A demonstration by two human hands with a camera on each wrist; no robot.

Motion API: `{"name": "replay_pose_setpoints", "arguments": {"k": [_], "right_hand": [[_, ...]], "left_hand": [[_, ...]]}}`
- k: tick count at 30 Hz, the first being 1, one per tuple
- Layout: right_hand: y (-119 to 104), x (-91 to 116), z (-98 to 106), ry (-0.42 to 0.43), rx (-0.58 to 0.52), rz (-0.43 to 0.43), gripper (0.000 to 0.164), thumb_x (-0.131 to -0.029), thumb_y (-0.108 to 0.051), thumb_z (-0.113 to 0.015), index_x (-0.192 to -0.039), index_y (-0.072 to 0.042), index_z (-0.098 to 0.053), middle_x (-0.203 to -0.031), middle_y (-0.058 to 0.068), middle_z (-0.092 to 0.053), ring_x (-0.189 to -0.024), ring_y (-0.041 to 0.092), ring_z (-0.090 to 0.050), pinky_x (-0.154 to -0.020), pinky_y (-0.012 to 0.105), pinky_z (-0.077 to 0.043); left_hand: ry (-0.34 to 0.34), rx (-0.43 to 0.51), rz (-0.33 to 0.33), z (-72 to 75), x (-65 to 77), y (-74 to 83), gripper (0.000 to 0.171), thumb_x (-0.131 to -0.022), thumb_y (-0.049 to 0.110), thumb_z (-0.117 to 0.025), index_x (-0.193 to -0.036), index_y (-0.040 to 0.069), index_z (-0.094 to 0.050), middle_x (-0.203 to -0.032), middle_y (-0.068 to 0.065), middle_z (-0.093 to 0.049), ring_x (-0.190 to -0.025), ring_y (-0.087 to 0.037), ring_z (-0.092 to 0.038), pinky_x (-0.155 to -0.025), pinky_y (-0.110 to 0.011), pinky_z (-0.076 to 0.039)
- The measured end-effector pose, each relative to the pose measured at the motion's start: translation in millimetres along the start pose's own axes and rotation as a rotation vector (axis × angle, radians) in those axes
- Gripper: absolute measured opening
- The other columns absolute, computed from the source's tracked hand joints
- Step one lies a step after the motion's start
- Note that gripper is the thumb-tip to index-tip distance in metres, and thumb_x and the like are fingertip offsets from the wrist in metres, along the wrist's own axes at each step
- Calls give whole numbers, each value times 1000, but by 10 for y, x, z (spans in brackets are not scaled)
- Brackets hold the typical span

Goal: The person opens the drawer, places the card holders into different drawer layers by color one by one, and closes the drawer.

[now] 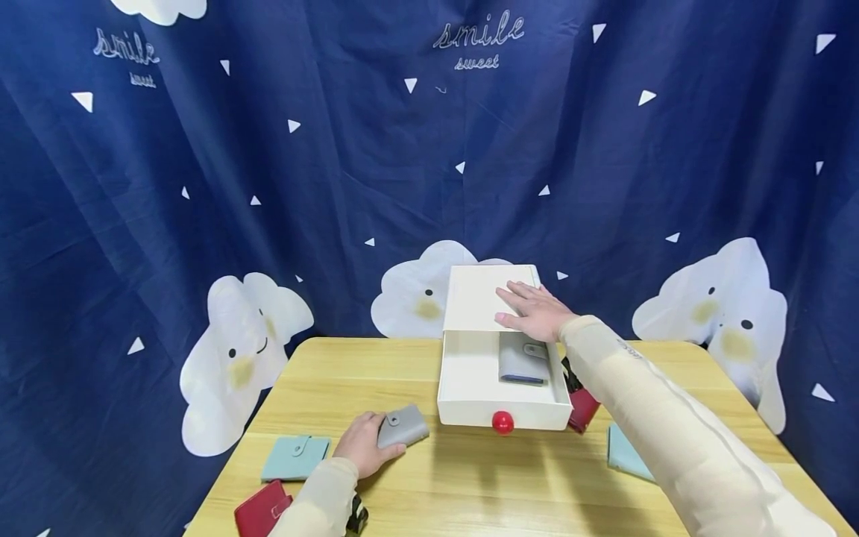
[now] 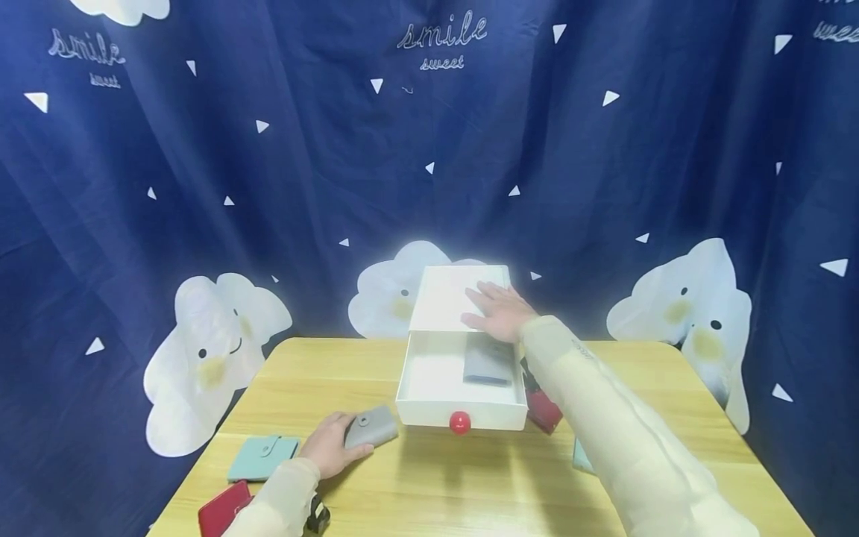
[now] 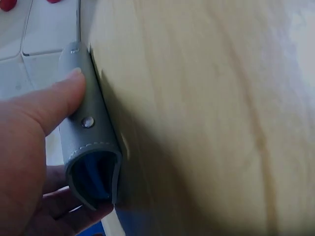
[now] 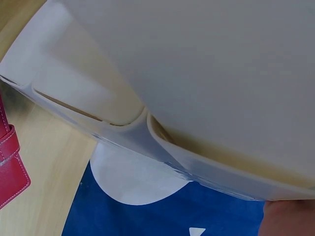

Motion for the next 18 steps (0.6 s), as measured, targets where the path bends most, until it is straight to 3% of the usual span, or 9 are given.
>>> {"name": "replay_pose_setpoints", "arguments": {"k": [10,18], "right_hand": [[-7,-5,-6,-3,-9,10,76,-95,-65,-35,-154,-19,-23,-160,10,-15,-147,27,-7,-116,52,0],[3,4,8,4,3,19,75,-95,-64,-34,-154,-18,-24,-160,10,-16,-147,26,-8,-116,52,-1]], "left_hand": [[135,-49,117,5,4,-37,79,-76,50,-77,-127,-5,-56,-117,-20,-60,-99,-31,-58,-81,-47,-50],[135,-58,102,18,-29,-51,80,-75,53,-77,-126,-5,-56,-113,-19,-60,-94,-29,-57,-76,-45,-50]]}}
Point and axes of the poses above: each hand's wrist, its own x-axis away from the middle knuckle, its own z-axis out of the back of the hand, y = z × x, the point moved 2 cm from there along -x, towards the middle knuckle
